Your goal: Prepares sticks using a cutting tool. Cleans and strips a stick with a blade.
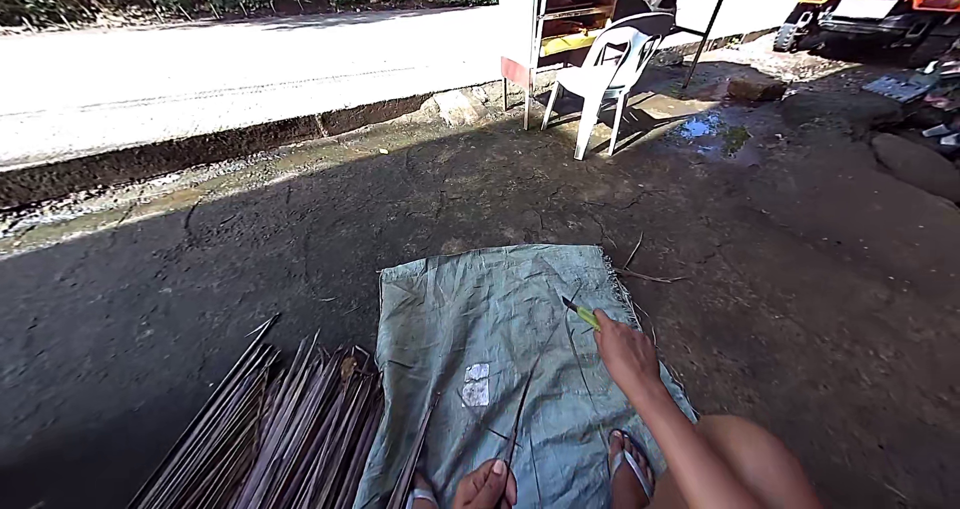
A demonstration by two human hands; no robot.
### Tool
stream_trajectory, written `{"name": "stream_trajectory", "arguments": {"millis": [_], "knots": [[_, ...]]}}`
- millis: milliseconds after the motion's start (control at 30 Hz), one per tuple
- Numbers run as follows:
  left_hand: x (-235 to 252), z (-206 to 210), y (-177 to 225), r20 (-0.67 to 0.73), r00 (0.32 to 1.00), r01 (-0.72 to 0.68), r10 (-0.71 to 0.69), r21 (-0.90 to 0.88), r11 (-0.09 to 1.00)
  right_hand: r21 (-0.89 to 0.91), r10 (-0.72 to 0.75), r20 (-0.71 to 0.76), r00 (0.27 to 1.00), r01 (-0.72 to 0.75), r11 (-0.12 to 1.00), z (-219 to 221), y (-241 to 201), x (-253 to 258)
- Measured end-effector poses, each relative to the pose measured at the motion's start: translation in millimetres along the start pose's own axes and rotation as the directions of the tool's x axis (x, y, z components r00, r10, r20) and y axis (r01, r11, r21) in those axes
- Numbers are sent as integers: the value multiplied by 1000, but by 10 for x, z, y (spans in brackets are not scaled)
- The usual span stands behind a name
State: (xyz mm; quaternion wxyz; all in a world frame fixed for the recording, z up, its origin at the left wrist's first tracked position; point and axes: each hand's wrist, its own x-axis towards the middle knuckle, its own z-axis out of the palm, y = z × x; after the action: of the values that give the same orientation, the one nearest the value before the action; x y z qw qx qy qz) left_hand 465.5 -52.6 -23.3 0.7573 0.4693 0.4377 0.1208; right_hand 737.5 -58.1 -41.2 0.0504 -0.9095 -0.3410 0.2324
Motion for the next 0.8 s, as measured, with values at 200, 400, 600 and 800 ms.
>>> {"name": "stream_trajectory", "arguments": {"millis": [200, 400, 600, 800], "knots": [[-63, -107, 42, 8, 1000, -27, 28, -63, 998, 36, 96, -76, 992, -94, 995, -58, 73, 18], [-107, -231, 92, -37, 997, -78, 72, -183, 980, 72, 149, -135, 980, -140, 988, -61, 141, 60], [-107, -334, 186, -79, 992, -120, 102, -282, 952, 326, -160, -51, 986, 168, 930, 137, 78, 13], [122, -216, 130, -66, 997, -50, 35, -240, 969, 340, -715, -232, 660, 743, 576, 669, -269, -535]]}}
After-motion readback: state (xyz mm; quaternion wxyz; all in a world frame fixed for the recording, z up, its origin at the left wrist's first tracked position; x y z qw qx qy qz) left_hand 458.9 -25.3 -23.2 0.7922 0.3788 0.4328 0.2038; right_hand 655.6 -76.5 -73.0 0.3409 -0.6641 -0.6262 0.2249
